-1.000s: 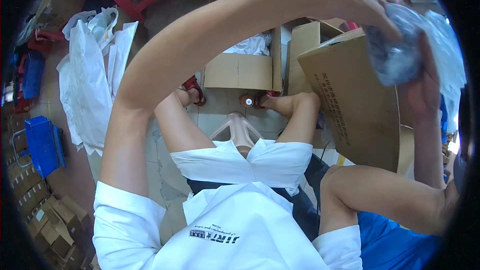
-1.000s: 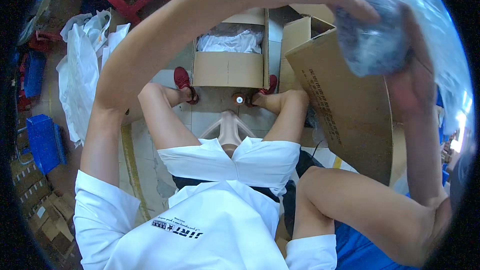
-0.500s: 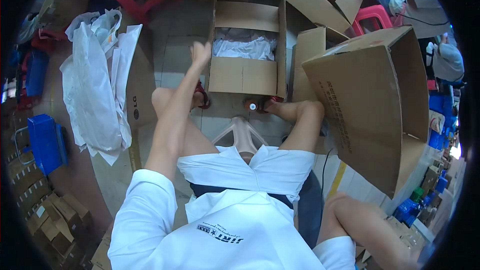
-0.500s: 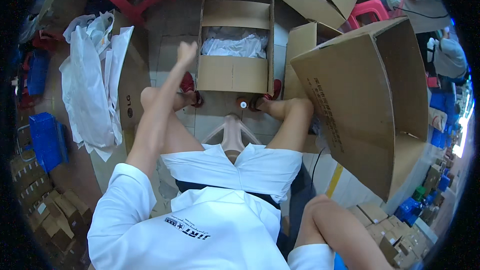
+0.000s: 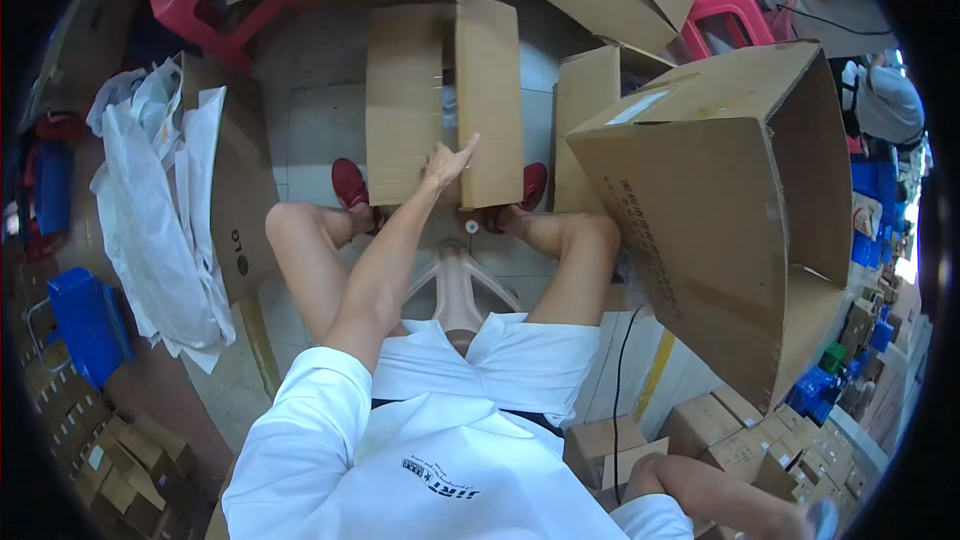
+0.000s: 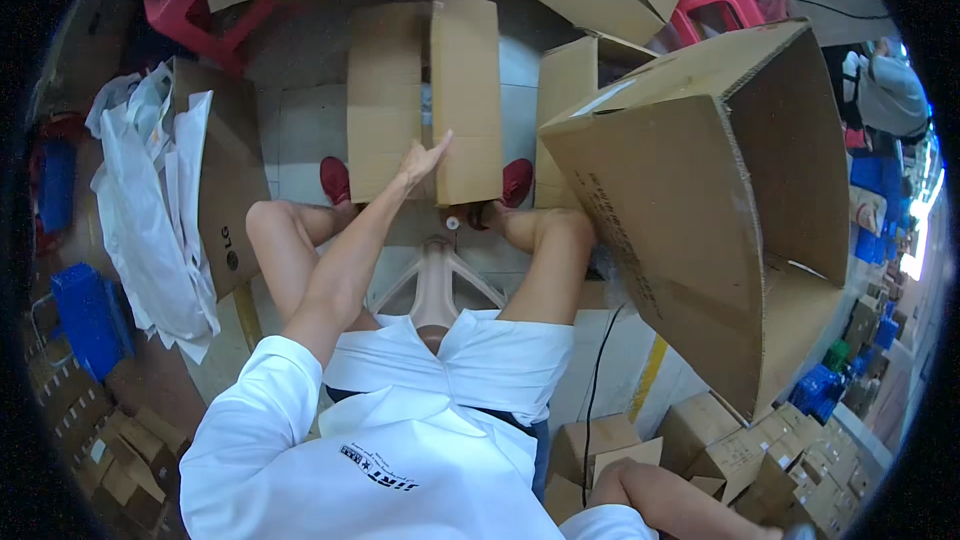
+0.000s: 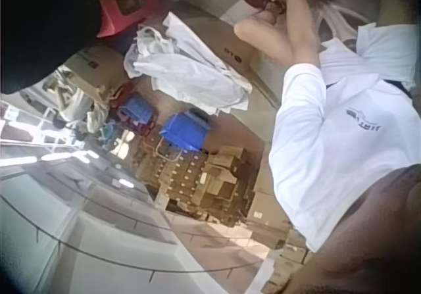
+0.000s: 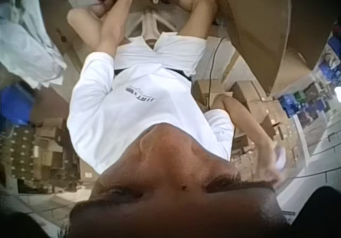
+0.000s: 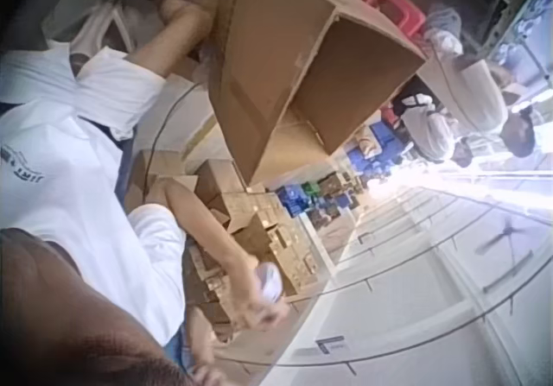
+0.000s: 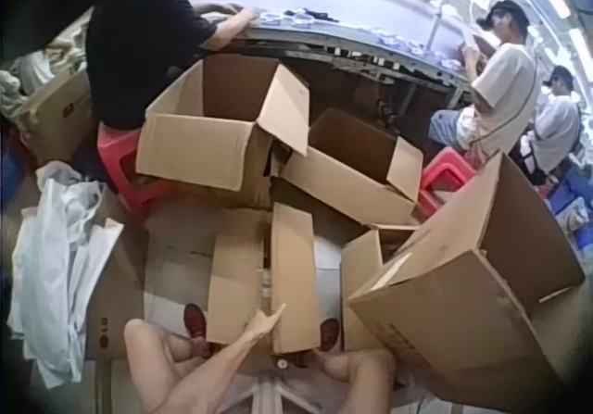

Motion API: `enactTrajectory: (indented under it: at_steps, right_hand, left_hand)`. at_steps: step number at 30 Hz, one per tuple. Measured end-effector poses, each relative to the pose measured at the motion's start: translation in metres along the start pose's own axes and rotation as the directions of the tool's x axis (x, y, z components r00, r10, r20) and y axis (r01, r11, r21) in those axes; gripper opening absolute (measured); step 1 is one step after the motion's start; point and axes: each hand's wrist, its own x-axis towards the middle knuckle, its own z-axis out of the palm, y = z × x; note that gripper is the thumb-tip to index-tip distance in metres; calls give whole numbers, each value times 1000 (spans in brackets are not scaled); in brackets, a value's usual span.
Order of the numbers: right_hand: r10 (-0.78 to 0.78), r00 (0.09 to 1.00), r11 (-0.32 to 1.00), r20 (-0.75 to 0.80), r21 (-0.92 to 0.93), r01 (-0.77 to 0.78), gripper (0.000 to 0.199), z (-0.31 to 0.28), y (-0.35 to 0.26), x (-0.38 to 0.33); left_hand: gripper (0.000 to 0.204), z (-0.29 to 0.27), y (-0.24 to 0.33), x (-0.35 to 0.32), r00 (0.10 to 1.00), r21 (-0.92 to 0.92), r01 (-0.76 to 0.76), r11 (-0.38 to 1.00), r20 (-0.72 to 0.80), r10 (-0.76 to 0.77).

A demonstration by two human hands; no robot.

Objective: The recorder is packaging small white electronic components into cardboard boxes.

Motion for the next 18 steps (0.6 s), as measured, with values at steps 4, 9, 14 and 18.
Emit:
enactTrajectory:
  at_steps: [4,9,14,18]
  right_hand:
    - [8,978,973,210,-226,41,35,-18,74,-3]
    - [527,610,849,592,-401,-344,54,81,109,-19]
    - [432,292,846,854,-272,-458,59,128,118,-34]
    - [480,416,856,772,-309,-414,48,137,140,-58]
  left_hand:
    - [73,37,19,-13,995,623,-39,781,-44,85]
    - [46,-10,88,-39,906,476,-406,780,98,411]
    - [63,-88,316,-147,622,-228,-768,599,-39,782]
    - [57,-56,442,-271,484,-104,-811,576,432,761]
